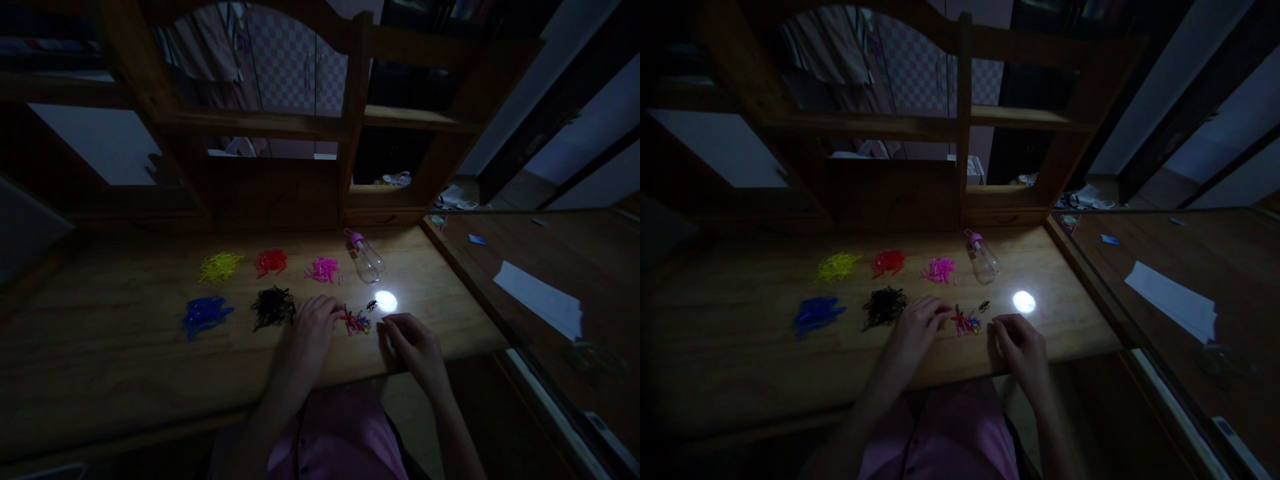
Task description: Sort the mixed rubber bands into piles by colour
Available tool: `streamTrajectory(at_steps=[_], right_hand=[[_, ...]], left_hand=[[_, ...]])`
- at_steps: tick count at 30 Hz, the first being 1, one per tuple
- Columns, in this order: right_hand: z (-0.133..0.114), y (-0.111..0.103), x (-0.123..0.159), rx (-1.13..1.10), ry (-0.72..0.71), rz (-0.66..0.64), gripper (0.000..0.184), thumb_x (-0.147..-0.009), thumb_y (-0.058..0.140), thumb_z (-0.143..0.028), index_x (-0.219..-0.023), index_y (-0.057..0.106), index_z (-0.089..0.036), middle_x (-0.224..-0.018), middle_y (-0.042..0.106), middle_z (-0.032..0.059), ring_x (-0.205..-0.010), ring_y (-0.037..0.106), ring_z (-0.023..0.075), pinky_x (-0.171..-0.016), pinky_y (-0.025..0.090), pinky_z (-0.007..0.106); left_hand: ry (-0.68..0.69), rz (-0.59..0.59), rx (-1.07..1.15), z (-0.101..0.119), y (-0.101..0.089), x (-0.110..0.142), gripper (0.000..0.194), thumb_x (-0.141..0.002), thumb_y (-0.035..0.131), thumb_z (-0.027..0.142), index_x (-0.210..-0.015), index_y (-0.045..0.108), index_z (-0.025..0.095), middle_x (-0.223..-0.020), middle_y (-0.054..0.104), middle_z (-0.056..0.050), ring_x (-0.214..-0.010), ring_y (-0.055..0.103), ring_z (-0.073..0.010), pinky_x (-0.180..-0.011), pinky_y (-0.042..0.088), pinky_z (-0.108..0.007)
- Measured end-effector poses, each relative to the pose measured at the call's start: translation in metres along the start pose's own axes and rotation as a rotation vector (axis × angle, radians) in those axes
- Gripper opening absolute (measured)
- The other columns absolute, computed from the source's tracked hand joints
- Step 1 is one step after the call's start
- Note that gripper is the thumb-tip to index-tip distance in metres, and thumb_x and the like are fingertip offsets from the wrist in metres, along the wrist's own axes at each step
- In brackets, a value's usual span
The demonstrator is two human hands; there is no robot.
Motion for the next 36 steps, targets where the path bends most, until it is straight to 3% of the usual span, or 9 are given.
streamTrajectory(at_steps=[6,12,17,23,26,29,36], right_hand=[[-0.001,0.0,0.0,0.012,-0.013,0.007,0.023,-0.09,0.059,-0.042,-0.091,0.068,-0.02,-0.085,0.071,0.0048,-0.078,0.066,0.0204,-0.069,0.049,0.028],[-0.001,0.0,0.0,0.011,-0.017,0.006,0.026,-0.09,0.058,-0.044,-0.091,0.068,-0.02,-0.086,0.071,0.006,-0.078,0.066,0.0214,-0.068,0.05,0.029],[-0.001,0.0,0.0,0.002,-0.007,0.009,0.025,-0.089,0.059,-0.043,-0.09,0.068,-0.02,-0.082,0.071,0.005,-0.075,0.065,0.0211,-0.067,0.049,0.029],[-0.003,0.002,0.002,-0.008,-0.015,0.026,0.021,-0.09,0.059,-0.04,-0.091,0.069,-0.021,-0.084,0.071,0.0045,-0.077,0.066,0.021,-0.068,0.049,0.029],[-0.013,0.007,0.002,0.059,-0.089,0.023,0.019,-0.09,0.059,-0.037,-0.095,0.069,-0.022,-0.089,0.07,0.0051,-0.076,0.066,0.0201,-0.068,0.049,0.029],[-0.027,0.017,0.004,0.147,-0.199,-0.02,0.018,-0.091,0.058,-0.033,-0.102,0.069,-0.023,-0.1,0.067,0.0071,-0.084,0.065,0.0205,-0.072,0.05,0.03],[-0.037,0.042,0.004,0.331,-0.281,-0.044,0.025,-0.088,0.062,-0.029,-0.113,0.068,-0.028,-0.109,0.062,0.0076,-0.087,0.066,0.0215,-0.074,0.053,0.032]], left_hand=[[0.177,-0.16,-0.018,-0.002,0.021,0.007,0.011,-0.086,0.066,0.016,-0.091,0.069,0.025,-0.094,0.07,-0.002,-0.096,0.059,-0.0217,-0.089,0.042,-0.036],[0.226,-0.153,-0.227,0.001,0.033,0.003,0.008,-0.084,0.069,0.019,-0.09,0.065,0.022,-0.093,0.062,-0.003,-0.095,0.054,-0.0243,-0.084,0.041,-0.037],[0.272,-0.115,-0.317,0.003,0.032,0.006,0.011,-0.088,0.062,0.015,-0.097,0.06,0.021,-0.103,0.058,-0.005,-0.099,0.052,-0.0249,-0.085,0.041,-0.038],[0.105,-0.039,-0.1,-0.012,0.01,0.009,0.01,-0.095,0.049,0.017,-0.089,0.056,0.021,-0.09,0.063,-0.003,-0.088,0.058,-0.0217,-0.081,0.044,-0.034],[-0.041,0.069,0.07,-0.02,-0.008,0.008,0.012,-0.096,0.047,0.02,-0.089,0.057,0.022,-0.09,0.065,-0.002,-0.086,0.062,-0.0195,-0.076,0.046,-0.03],[-0.092,0.157,0.141,-0.023,-0.018,0.01,0.012,-0.094,0.053,0.023,-0.087,0.063,0.022,-0.091,0.067,-0.002,-0.087,0.063,-0.0188,-0.079,0.046,-0.029],[-0.131,0.117,0.287,-0.029,-0.004,0.028,0.02,-0.094,0.055,0.03,-0.1,0.073,0.024,-0.099,0.068,-0.003,-0.09,0.065,-0.018,-0.082,0.05,-0.029]])
Point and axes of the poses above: each hand's wrist, its own x-axis away from the middle knuckle, its own y-axis out of the palm, z = x × y, the point moved 4 cm from there along -x, towards the middle knuckle
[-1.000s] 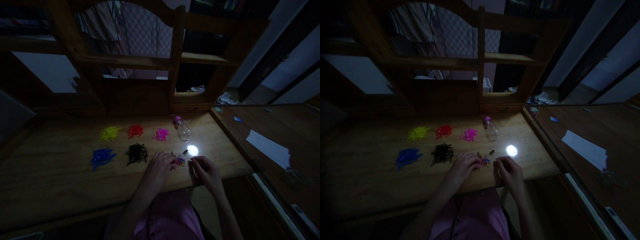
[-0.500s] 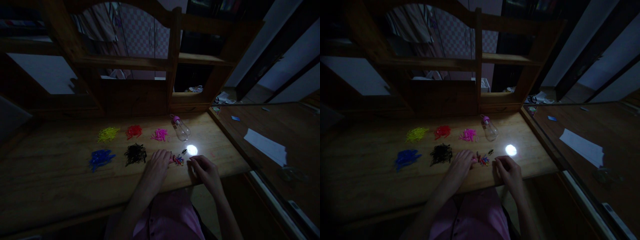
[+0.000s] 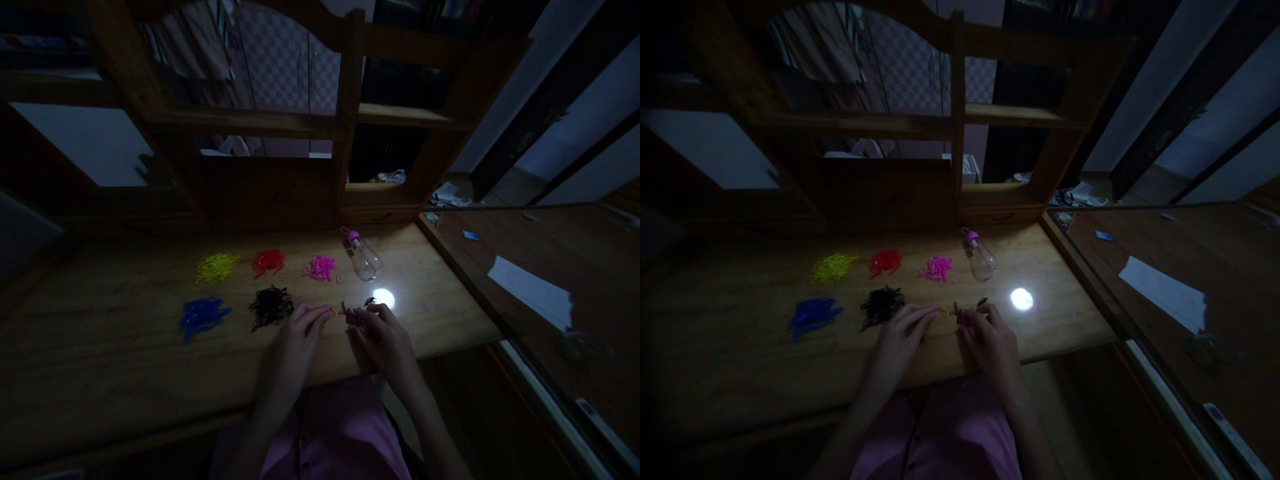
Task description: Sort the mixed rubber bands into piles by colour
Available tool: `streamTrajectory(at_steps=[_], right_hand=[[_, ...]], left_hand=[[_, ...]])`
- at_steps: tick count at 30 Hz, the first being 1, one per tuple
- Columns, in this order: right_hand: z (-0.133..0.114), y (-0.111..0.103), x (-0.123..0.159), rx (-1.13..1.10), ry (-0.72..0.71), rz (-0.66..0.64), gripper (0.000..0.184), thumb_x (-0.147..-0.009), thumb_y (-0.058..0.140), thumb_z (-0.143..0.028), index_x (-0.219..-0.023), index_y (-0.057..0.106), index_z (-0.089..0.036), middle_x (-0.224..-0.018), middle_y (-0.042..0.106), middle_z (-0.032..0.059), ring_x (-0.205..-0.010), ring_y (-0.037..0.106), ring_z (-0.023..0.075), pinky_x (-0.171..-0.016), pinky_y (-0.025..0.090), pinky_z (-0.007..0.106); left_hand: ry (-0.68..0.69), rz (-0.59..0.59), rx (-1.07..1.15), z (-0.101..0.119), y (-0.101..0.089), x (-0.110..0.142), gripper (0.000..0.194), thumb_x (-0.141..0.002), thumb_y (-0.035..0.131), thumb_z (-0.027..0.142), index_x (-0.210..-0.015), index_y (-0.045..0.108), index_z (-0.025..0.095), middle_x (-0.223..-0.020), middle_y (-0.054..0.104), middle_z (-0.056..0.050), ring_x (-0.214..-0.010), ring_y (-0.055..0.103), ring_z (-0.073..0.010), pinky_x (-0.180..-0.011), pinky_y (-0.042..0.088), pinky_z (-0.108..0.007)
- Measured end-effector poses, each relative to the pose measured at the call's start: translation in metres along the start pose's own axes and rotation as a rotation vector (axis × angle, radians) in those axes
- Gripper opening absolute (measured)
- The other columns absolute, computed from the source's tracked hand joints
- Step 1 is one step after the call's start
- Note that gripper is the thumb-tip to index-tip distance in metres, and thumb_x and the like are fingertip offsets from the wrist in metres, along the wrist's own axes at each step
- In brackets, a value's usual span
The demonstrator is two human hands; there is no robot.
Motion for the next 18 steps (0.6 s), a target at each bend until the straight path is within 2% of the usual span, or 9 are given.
streamTrajectory(at_steps=[4,9,13,18], right_hand=[[0.001,0.005,-0.001,-0.018,-0.008,0.011,0.018,-0.092,0.057,-0.028,-0.103,0.071,-0.027,-0.102,0.063,0.0067,-0.082,0.066,0.0201,-0.072,0.052,0.031],[-0.001,-0.002,-0.001,-0.213,0.021,0.032,0.012,-0.089,0.06,-0.024,-0.094,0.071,-0.025,-0.096,0.065,0.0057,-0.084,0.064,0.0198,-0.071,0.05,0.029],[0.0,-0.008,-0.001,-0.348,0.125,0.067,0.005,-0.084,0.066,-0.027,-0.085,0.069,-0.023,-0.09,0.068,0.0048,-0.083,0.064,0.0208,-0.072,0.05,0.03],[0.008,-0.014,-0.002,-0.534,0.3,0.043,0.015,-0.082,0.069,-0.036,-0.086,0.068,-0.021,-0.086,0.071,0.0052,-0.079,0.068,0.0211,-0.069,0.052,0.03]], left_hand=[[-0.04,-0.038,0.077,-0.004,0.006,0.008,0.025,-0.094,0.053,0.032,-0.108,0.073,0.026,-0.095,0.066,-0.004,-0.086,0.064,-0.0174,-0.076,0.051,-0.027],[-0.031,-0.042,0.182,-0.001,0.01,0.009,0.024,-0.093,0.056,0.033,-0.103,0.075,0.024,-0.088,0.066,-0.003,-0.077,0.062,-0.016,-0.069,0.05,-0.025],[-0.043,-0.039,0.211,-0.003,0.012,0.009,0.023,-0.092,0.058,0.034,-0.103,0.076,0.024,-0.088,0.067,-0.003,-0.079,0.063,-0.0163,-0.07,0.05,-0.025],[-0.049,-0.02,0.233,-0.007,0.014,0.011,0.024,-0.092,0.058,0.035,-0.104,0.075,0.024,-0.091,0.068,-0.003,-0.081,0.064,-0.0166,-0.073,0.051,-0.026]])
Point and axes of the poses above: each hand's wrist, its own x-axis away from the middle knuckle, its own y-axis out of the palm, z = x × y, the point moved 4 cm from there along -x, towards the middle knuckle
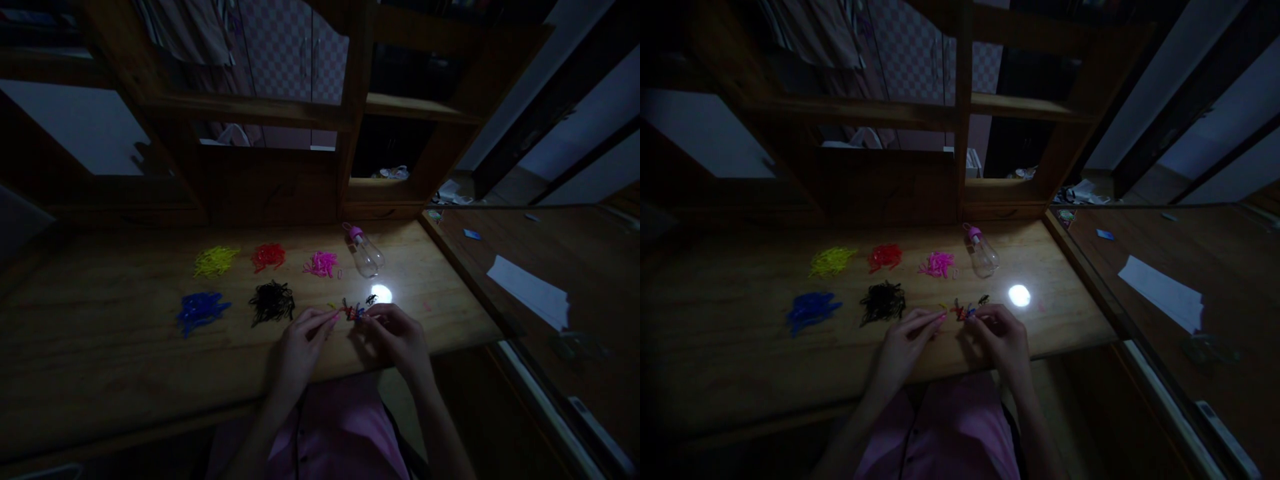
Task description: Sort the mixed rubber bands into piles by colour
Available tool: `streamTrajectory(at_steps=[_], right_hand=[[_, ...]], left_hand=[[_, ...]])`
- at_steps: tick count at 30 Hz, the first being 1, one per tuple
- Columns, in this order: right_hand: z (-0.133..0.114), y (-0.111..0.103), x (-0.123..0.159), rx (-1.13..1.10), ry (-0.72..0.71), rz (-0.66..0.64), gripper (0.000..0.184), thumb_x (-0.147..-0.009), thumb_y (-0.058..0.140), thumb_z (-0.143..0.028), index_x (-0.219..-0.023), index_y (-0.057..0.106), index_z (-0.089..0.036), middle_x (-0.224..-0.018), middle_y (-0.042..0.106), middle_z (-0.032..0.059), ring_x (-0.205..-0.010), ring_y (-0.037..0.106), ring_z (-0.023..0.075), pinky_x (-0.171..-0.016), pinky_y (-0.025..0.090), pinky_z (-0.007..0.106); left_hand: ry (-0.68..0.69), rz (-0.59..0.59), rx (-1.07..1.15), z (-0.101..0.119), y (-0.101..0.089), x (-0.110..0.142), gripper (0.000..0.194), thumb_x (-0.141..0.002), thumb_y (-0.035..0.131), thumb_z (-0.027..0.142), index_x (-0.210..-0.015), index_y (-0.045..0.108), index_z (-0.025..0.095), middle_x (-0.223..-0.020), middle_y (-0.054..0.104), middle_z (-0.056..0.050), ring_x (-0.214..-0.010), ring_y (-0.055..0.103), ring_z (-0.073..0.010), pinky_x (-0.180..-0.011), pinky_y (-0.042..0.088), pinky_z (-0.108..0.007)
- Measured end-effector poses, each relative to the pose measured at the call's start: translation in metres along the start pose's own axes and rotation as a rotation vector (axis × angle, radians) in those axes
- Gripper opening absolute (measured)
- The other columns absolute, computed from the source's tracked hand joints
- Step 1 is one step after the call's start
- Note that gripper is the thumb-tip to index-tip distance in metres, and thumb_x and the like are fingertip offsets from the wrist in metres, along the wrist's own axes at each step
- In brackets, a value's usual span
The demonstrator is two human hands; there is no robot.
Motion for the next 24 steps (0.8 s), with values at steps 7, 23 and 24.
streamTrajectory(at_steps=[7,23,24], right_hand=[[0.0,-0.018,-0.013,-0.031,0.04,0.079,0.023,-0.079,0.073,-0.039,-0.09,0.071,-0.019,-0.09,0.075,0.0066,-0.084,0.071,0.0224,-0.075,0.056,0.032],[-0.007,-0.006,-0.021,0.237,-0.099,0.001,0.015,-0.084,0.066,-0.032,-0.089,0.074,-0.021,-0.086,0.074,0.0035,-0.068,0.066,0.0168,-0.062,0.05,0.028],[-0.009,-0.002,-0.023,0.278,-0.127,-0.016,0.014,-0.085,0.065,-0.03,-0.089,0.074,-0.021,-0.084,0.073,0.003,-0.067,0.065,0.0163,-0.061,0.049,0.027]], left_hand=[[-0.02,0.0,0.044,-0.004,0.001,0.001,0.023,-0.092,0.058,0.031,-0.106,0.075,0.025,-0.094,0.068,-0.003,-0.083,0.065,-0.0158,-0.075,0.052,-0.025],[-0.044,-0.016,0.13,-0.003,0.002,0.003,0.019,-0.088,0.063,0.024,-0.101,0.077,0.025,-0.093,0.071,-0.003,-0.085,0.067,-0.0161,-0.076,0.053,-0.024],[-0.044,-0.016,0.131,-0.002,0.002,0.003,0.019,-0.088,0.063,0.024,-0.101,0.077,0.025,-0.093,0.071,-0.003,-0.085,0.067,-0.0161,-0.076,0.053,-0.024]])
Point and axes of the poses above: each hand's wrist, its own x-axis away from the middle knuckle, its own y-axis out of the palm, z = x × y, the point moved 4 cm from there along -x, towards the middle knuckle
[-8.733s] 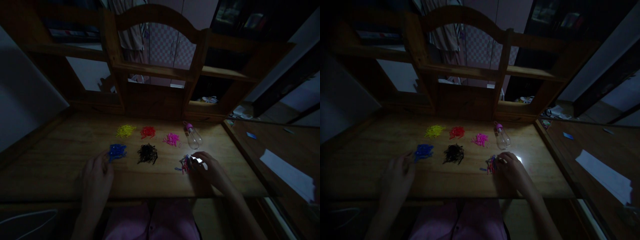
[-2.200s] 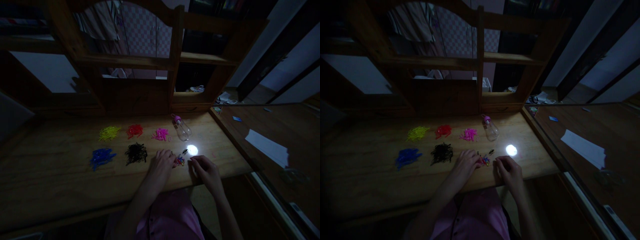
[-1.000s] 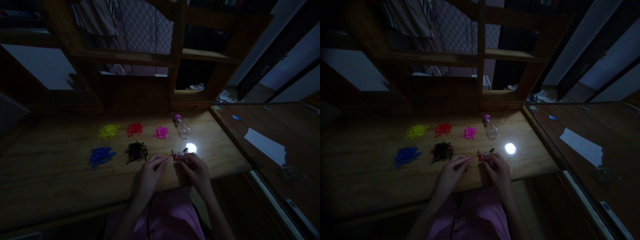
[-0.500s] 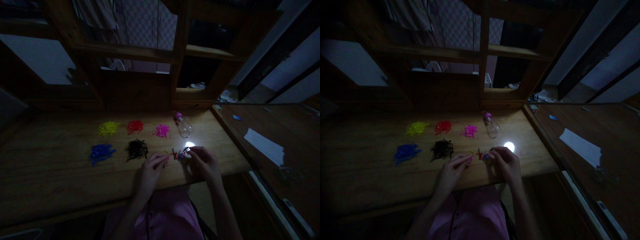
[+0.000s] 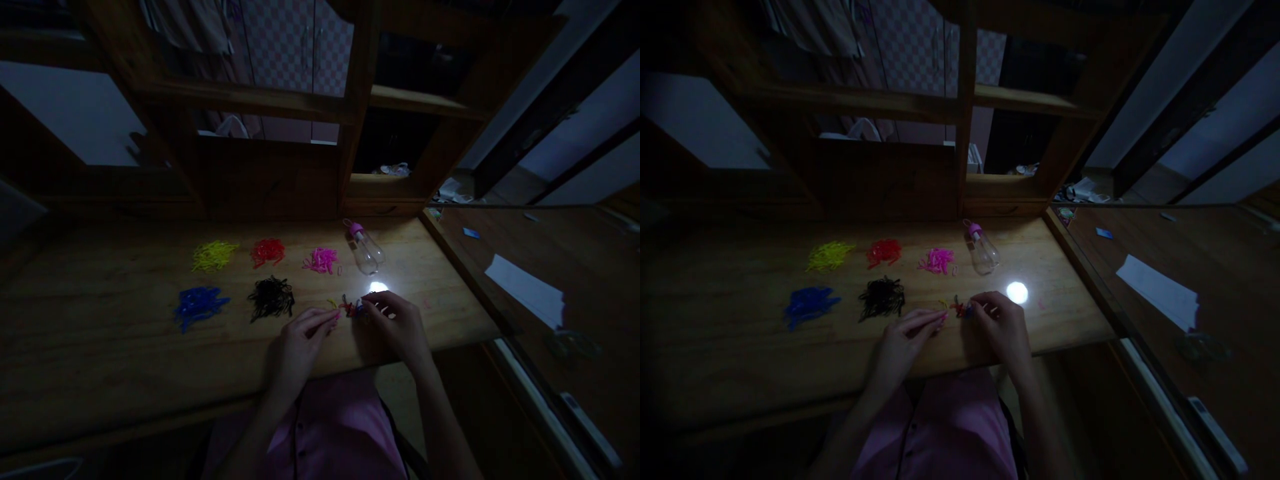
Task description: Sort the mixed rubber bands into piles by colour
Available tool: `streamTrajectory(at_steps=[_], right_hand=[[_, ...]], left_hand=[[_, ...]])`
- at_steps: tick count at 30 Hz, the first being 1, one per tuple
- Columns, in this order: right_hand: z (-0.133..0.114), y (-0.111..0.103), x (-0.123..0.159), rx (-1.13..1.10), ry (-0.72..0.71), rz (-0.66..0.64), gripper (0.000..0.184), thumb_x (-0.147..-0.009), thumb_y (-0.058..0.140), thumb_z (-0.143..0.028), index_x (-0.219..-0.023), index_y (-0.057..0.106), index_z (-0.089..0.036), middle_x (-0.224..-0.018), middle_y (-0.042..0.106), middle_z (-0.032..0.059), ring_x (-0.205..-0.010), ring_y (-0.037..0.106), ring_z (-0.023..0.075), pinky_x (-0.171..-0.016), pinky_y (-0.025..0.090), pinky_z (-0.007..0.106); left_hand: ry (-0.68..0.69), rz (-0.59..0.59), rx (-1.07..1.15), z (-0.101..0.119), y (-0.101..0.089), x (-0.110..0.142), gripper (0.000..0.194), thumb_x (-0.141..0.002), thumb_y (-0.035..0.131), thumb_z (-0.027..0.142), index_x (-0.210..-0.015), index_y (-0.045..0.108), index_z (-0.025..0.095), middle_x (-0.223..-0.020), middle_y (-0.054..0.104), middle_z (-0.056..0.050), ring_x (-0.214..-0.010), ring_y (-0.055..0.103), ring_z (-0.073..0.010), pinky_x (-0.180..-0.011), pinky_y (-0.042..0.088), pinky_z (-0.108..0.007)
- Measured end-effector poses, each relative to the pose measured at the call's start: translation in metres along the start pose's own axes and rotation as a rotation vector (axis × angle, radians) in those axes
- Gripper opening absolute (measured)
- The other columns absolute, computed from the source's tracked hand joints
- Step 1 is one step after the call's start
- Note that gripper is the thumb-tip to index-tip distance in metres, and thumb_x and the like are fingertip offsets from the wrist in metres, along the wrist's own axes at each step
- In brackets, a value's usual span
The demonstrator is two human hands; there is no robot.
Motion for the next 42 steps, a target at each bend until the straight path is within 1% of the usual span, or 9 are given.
streamTrajectory(at_steps=[10,15,19,22,25,30,35,39,42], right_hand=[[-0.009,0.017,-0.006,0.255,-0.12,-0.091,0.018,-0.084,0.057,-0.017,-0.087,0.074,-0.024,-0.09,0.069,0.0052,-0.075,0.065,0.0181,-0.067,0.048,0.028],[-0.011,0.017,-0.008,0.338,-0.059,-0.092,0.018,-0.079,0.059,-0.013,-0.084,0.073,-0.024,-0.086,0.07,0.004,-0.073,0.065,0.018,-0.065,0.047,0.028],[-0.008,0.012,-0.01,0.22,0.002,-0.036,0.016,-0.078,0.064,-0.021,-0.092,0.071,-0.021,-0.082,0.071,0.0038,-0.068,0.064,0.0181,-0.062,0.047,0.028],[-0.004,0.004,-0.011,0.039,0.054,0.004,0.017,-0.08,0.065,-0.029,-0.093,0.072,-0.02,-0.077,0.071,0.0029,-0.061,0.062,0.0164,-0.056,0.046,0.026],[-0.004,-0.003,-0.01,-0.195,0.11,0.007,0.022,-0.078,0.07,-0.036,-0.093,0.072,-0.019,-0.079,0.072,0.0043,-0.063,0.062,0.016,-0.056,0.048,0.026],[-0.022,-0.007,-0.002,-0.479,0.149,-0.026,0.023,-0.075,0.077,-0.036,-0.091,0.072,-0.02,-0.081,0.072,0.0037,-0.064,0.062,0.0142,-0.055,0.048,0.024],[-0.045,-0.006,0.011,-0.349,0.014,-0.058,0.013,-0.079,0.073,-0.031,-0.088,0.073,-0.021,-0.082,0.071,0.0034,-0.069,0.063,0.0159,-0.058,0.048,0.026],[-0.058,-0.005,0.018,-0.188,-0.136,-0.087,0.01,-0.086,0.065,-0.025,-0.09,0.074,-0.023,-0.094,0.07,0.0054,-0.083,0.064,0.0185,-0.062,0.048,0.027],[-0.057,-0.012,0.02,-0.208,-0.153,-0.034,0.014,-0.089,0.062,-0.027,-0.095,0.073,-0.023,-0.1,0.067,0.0067,-0.086,0.063,0.0194,-0.064,0.049,0.028]], left_hand=[[0.033,0.012,-0.014,0.005,0.001,-0.001,0.019,-0.088,0.062,0.022,-0.098,0.078,0.024,-0.09,0.071,-0.004,-0.08,0.067,-0.0158,-0.072,0.053,-0.023],[0.038,0.024,-0.038,0.002,0.001,0.0,0.018,-0.087,0.063,0.023,-0.098,0.078,0.025,-0.093,0.072,-0.003,-0.085,0.067,-0.0173,-0.075,0.053,-0.025],[0.013,0.03,0.001,0.002,0.001,-0.001,0.017,-0.087,0.064,0.026,-0.096,0.078,0.025,-0.094,0.073,-0.003,-0.086,0.068,-0.0177,-0.077,0.053,-0.025],[-0.048,0.034,0.115,0.004,-0.001,-0.002,0.016,-0.085,0.066,0.026,-0.094,0.078,0.023,-0.095,0.074,-0.005,-0.086,0.068,-0.0186,-0.075,0.054,-0.026],[-0.2,-0.018,0.284,0.008,0.003,-0.001,0.019,-0.081,0.071,0.029,-0.097,0.078,0.021,-0.099,0.075,-0.007,-0.088,0.07,-0.0204,-0.077,0.055,-0.028],[-0.424,-0.059,0.744,0.019,0.025,0.005,0.028,-0.077,0.075,0.023,-0.103,0.076,0.015,-0.106,0.075,-0.01,-0.103,0.069,-0.0229,-0.101,0.048,-0.035],[-0.424,-0.085,1.096,0.025,0.047,0.004,0.024,-0.074,0.067,0.007,-0.095,0.077,0.013,-0.108,0.075,-0.009,-0.111,0.065,-0.0221,-0.11,0.042,-0.035],[-0.517,-0.051,1.235,0.027,0.05,0.004,0.024,-0.082,0.052,0.007,-0.089,0.075,0.01,-0.103,0.074,-0.011,-0.106,0.067,-0.0203,-0.11,0.044,-0.035],[-0.571,-0.026,1.274,0.033,0.046,0.003,0.032,-0.087,0.042,0.009,-0.091,0.073,0.006,-0.101,0.074,-0.014,-0.1,0.069,-0.0193,-0.109,0.045,-0.034]])
Point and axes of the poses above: each hand's wrist, its own x-axis away from the middle knuckle, its own y-axis out of the palm, z = x × y, the point moved 4 cm from there along -x, towards the middle knuckle
